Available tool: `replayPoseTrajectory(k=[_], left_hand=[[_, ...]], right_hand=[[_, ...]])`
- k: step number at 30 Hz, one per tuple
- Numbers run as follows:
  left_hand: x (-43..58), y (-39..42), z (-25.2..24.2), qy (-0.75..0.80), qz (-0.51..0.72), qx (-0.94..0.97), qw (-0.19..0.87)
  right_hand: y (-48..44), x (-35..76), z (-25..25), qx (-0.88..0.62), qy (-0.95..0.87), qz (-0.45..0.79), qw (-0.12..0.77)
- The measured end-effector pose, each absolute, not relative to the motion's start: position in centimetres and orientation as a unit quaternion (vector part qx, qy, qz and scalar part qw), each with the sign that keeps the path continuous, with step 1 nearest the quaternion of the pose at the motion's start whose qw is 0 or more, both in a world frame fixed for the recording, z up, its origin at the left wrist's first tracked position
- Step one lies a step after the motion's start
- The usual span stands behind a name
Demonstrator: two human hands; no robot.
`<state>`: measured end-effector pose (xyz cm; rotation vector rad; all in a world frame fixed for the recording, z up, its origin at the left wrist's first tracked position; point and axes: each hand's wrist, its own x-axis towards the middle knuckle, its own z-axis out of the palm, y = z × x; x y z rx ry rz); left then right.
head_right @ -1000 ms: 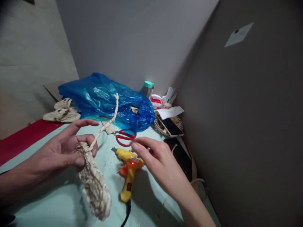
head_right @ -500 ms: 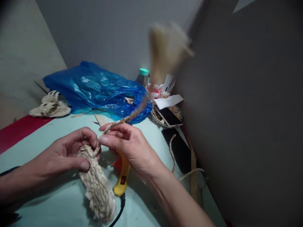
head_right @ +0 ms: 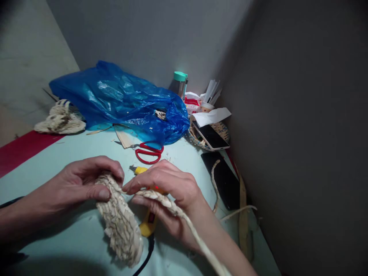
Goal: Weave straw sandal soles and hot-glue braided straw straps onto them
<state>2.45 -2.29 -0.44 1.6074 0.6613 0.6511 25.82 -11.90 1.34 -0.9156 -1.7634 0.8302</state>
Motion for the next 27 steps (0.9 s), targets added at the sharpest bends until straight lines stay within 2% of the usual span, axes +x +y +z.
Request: replayPoseTrajectory(k=[7, 27], left_hand=[[2.21, -2.36, -0.85, 0.312, 0.264, 0.678, 0.611], [2.08, -2.54, -0.39, 0.332, 0.223, 0.688, 0.605]], right_hand=[[-12.23, 25.75, 1.54, -0.36, -0.76, 0.29, 0.456], [-12.28, 25.81, 1.75, -0.364, -0.774, 0.298, 0.425]])
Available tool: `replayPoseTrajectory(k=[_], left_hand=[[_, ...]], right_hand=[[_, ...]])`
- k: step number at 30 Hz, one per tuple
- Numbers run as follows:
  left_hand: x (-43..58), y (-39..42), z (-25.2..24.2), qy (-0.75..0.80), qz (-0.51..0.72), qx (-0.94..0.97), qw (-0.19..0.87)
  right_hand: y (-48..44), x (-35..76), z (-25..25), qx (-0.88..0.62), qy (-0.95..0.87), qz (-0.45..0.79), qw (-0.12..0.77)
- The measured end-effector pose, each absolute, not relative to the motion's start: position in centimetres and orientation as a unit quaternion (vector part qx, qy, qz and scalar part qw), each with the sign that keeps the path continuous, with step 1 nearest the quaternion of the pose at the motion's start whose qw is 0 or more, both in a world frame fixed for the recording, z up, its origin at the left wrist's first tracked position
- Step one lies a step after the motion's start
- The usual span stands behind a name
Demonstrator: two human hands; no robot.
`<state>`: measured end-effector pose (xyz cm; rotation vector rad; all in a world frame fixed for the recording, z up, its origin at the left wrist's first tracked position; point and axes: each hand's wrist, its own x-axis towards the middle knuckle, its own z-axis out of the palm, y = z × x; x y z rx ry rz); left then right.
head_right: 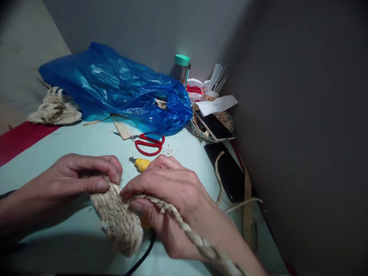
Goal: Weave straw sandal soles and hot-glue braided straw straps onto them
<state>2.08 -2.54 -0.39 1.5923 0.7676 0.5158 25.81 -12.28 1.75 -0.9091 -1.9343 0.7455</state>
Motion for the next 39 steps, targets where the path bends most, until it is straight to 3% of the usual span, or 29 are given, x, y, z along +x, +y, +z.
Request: replayPoseTrajectory(k=[25, 39], left_hand=[[1.94, -2.74, -0.21, 0.406, 0.196, 0.658, 0.603], [2.05, -2.7, -0.58, 0.414, 0.241, 0.637, 0.604]], right_hand=[[-12.46, 25.89, 1.68, -0.423, -0.77, 0.297, 0.375], [-12.45, 25.83, 1.71, -0.405, -0.768, 0.266, 0.419]])
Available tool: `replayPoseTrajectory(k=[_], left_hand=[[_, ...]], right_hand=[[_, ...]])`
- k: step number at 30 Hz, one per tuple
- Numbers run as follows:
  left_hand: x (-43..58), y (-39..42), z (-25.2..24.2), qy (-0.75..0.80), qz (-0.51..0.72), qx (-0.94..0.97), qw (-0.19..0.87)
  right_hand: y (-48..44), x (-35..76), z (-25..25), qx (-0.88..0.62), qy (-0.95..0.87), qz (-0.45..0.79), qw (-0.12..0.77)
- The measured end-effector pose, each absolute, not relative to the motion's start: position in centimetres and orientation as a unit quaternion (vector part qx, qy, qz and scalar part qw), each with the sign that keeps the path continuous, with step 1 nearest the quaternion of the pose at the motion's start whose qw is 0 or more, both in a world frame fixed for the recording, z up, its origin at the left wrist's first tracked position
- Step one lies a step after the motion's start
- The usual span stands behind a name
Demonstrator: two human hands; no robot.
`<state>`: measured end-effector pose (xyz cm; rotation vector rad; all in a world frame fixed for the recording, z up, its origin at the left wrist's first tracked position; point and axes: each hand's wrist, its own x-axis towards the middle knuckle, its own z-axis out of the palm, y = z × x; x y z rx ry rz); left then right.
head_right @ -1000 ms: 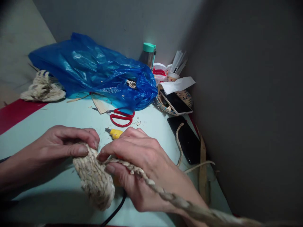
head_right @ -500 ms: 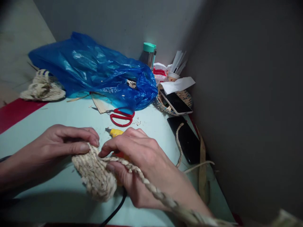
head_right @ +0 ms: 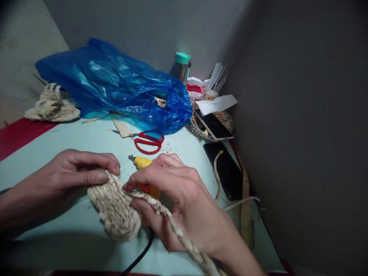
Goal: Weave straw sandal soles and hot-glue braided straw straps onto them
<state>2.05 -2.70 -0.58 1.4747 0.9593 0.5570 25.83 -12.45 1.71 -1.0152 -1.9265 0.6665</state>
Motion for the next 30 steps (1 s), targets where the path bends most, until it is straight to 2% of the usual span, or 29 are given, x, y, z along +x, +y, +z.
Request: replayPoseTrajectory(k=[9, 22, 30], left_hand=[[2.33, -2.65, -0.68, 0.422, 0.254, 0.628, 0.602], [2.25, -2.47, -0.8, 0.426, 0.291, 0.594, 0.617], [2.44, -2.71, -0.15, 0.445, 0.334, 0.515, 0.652]], right_hand=[[-12.32, 25.79, 2.0, -0.399, -0.771, 0.245, 0.432], [-12.94, 26.39, 1.98, -0.425, -0.727, 0.328, 0.428], [-13.09, 25.97, 2.39, -0.434, -0.738, 0.283, 0.433]])
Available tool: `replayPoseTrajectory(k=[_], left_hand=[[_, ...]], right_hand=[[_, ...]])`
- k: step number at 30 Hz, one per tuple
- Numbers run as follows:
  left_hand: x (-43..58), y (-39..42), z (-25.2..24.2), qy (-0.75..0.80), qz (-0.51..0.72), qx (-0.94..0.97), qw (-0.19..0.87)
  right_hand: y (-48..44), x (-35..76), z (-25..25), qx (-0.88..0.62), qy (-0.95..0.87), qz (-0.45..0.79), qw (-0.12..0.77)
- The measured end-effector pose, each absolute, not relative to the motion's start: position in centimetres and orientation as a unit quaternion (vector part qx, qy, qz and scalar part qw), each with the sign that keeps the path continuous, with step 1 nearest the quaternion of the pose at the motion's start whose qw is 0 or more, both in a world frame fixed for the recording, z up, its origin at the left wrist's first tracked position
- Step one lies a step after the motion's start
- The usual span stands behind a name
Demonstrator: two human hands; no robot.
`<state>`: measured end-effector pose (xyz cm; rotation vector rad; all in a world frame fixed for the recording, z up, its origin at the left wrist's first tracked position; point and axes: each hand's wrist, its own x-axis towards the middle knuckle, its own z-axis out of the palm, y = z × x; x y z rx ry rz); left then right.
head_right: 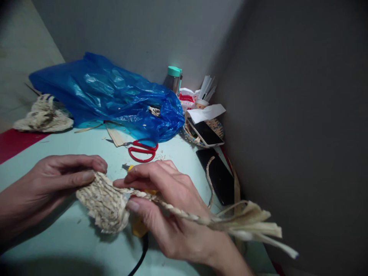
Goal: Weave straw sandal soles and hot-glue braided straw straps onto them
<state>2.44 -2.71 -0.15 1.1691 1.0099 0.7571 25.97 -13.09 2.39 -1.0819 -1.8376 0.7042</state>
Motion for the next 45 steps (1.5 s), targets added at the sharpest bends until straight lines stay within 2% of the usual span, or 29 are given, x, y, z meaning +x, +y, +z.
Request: replayPoseTrajectory(k=[9, 18, 38, 45], left_hand=[[2.6, -2.9, 0.1, 0.429, 0.35, 0.486, 0.676], [2.6, -2.7, 0.4, 0.433, 0.348, 0.458, 0.694], [2.5, -2.2, 0.3, 0.433, 0.337, 0.427, 0.719], [2.6, -2.3, 0.4, 0.428, 0.337, 0.413, 0.73]], right_hand=[[-13.6, 25.9, 3.0, -0.458, -0.727, 0.306, 0.41], [-14.5, 25.7, 2.6, -0.504, -0.743, 0.228, 0.376], [-13.6, 25.5, 2.3, -0.462, -0.757, 0.246, 0.391], [-13.6, 25.3, 2.1, -0.461, -0.759, 0.197, 0.416]])
